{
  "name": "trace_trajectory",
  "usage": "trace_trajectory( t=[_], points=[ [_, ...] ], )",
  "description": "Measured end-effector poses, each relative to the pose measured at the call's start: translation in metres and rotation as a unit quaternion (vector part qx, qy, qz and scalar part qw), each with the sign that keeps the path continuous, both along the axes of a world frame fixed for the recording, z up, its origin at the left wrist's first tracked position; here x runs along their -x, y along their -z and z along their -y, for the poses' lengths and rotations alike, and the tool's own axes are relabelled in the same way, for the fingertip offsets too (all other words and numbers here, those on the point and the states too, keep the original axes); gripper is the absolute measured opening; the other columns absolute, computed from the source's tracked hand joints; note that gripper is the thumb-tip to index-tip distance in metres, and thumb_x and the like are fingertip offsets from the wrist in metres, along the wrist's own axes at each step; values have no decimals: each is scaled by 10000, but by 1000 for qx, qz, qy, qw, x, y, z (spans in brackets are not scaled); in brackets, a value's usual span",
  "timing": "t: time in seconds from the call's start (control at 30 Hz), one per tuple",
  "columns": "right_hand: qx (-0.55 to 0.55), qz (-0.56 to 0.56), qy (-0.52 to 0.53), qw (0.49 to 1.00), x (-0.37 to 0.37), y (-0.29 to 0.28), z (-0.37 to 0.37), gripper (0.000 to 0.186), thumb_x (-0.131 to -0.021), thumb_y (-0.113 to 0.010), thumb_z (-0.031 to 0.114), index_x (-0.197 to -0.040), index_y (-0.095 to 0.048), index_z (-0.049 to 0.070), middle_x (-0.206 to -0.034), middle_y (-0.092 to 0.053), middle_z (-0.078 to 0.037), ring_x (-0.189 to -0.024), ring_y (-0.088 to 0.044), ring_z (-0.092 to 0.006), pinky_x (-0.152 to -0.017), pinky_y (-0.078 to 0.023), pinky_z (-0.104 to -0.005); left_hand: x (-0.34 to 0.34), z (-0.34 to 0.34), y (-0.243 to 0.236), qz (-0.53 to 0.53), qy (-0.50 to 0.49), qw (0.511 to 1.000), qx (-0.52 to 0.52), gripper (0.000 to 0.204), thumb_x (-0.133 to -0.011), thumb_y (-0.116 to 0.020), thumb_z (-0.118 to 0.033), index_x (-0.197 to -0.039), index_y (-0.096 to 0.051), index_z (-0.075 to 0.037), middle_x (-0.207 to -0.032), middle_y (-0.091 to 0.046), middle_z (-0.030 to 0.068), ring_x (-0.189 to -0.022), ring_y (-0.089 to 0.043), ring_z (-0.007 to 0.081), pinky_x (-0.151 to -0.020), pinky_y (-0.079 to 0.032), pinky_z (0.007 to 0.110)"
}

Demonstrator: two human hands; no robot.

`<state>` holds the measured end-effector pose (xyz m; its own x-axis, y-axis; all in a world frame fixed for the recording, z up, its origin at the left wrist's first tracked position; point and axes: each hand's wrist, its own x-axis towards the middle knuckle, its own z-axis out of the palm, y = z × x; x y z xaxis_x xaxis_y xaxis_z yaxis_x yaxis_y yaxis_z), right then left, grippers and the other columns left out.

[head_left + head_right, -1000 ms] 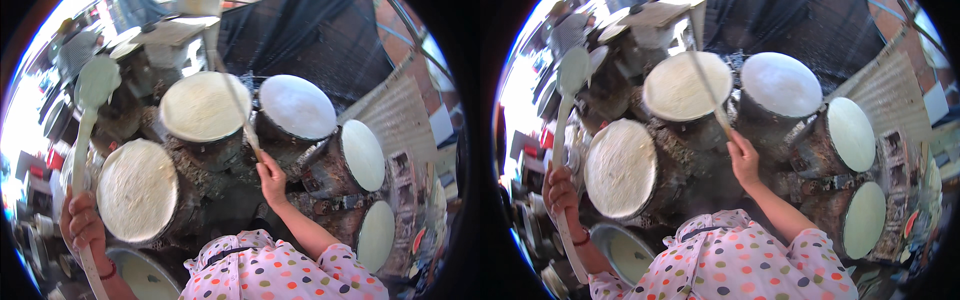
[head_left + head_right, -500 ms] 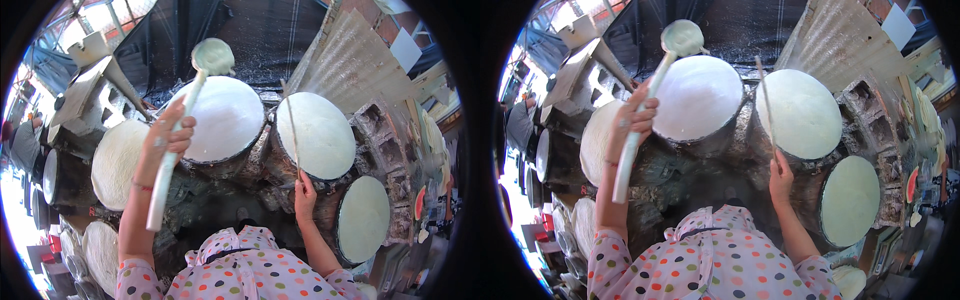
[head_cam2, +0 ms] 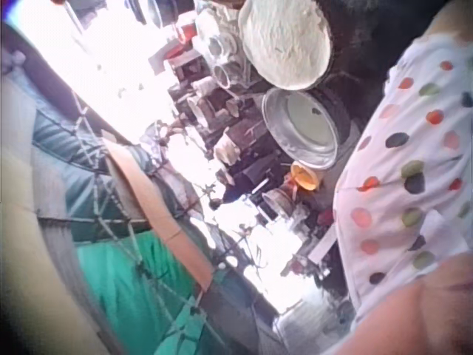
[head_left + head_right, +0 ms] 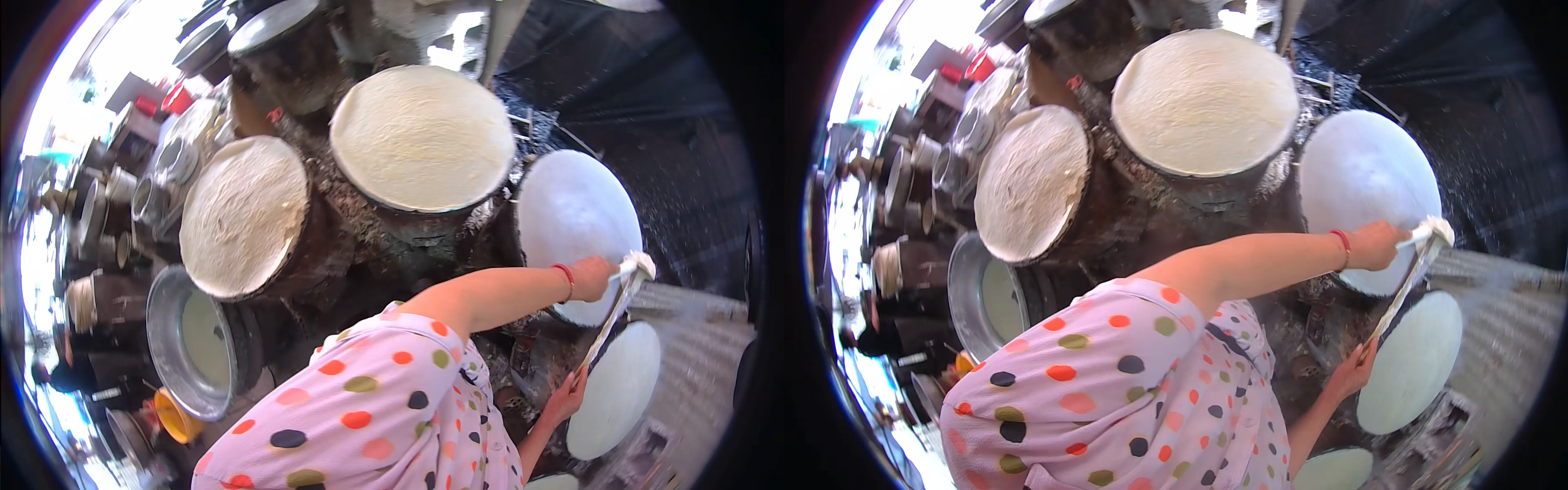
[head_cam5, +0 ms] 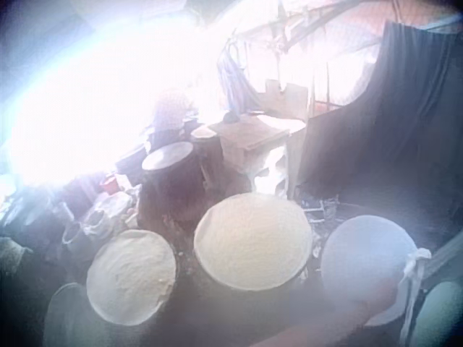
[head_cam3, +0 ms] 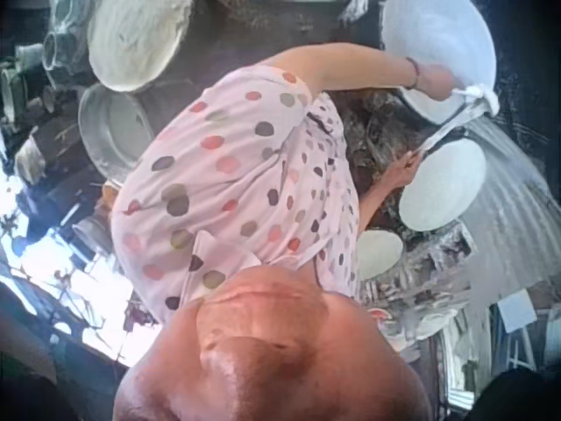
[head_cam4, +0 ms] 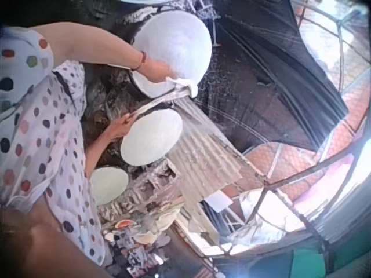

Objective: The person ladles batter onto hot circular pans, spreads it evenly with a wooden tool, and removes the cooked crepes to a stack. The process is repeated continuously across multiple pans in a busy kitchen environment.

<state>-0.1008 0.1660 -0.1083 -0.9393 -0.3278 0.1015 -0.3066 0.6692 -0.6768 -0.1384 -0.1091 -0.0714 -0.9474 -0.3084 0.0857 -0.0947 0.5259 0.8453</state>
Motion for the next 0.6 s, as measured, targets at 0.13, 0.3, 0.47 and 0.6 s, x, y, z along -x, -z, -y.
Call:
trace_trajectory(
  t=[0.13,0.3,0.47,0.6],
  points=[
    [-13,85,27,996,3,-14,16,376,-937,-555,77,-1297,-533,-30,-1255,-609,-148,-1099,-601,-240,-945,-450,-315,-7,17,-13,36,17,999,22,467,-809,-530,-4,-1269,-526,-86,-902,-665,207,-871,-653,383,-779,-523,459],
    [-20,-10,17,1000,-7,-9,35,378,-938,-538,91,-1301,-536,-16,-1255,-609,-150,-1127,-581,-217,-963,-437,-323,-5,50,1,15,12,998,54,434,-854,-500,-51,-1284,-521,-100,-917,-663,215,-902,-655,378,-789,-519,476],
    [202,193,207,938,-30,-44,80,388,-967,-513,161,-1354,-508,152,-782,-418,14,-618,-371,-74,-516,-299,-224,5,91,2,37,-26,992,116,498,-873,-495,-89,-1365,-495,-163,-858,-657,230,-797,-648,392,-740,-514,463],
    [335,307,255,854,-31,-41,111,384,-977,-510,190,-1360,-511,221,-619,-394,62,-441,-335,-26,-361,-277,-192,13,114,-2,-54,-50,983,170,508,-865,-542,-88,-1366,-491,-156,-838,-647,225,-774,-642,394,-720,-510,480]
  ],
)
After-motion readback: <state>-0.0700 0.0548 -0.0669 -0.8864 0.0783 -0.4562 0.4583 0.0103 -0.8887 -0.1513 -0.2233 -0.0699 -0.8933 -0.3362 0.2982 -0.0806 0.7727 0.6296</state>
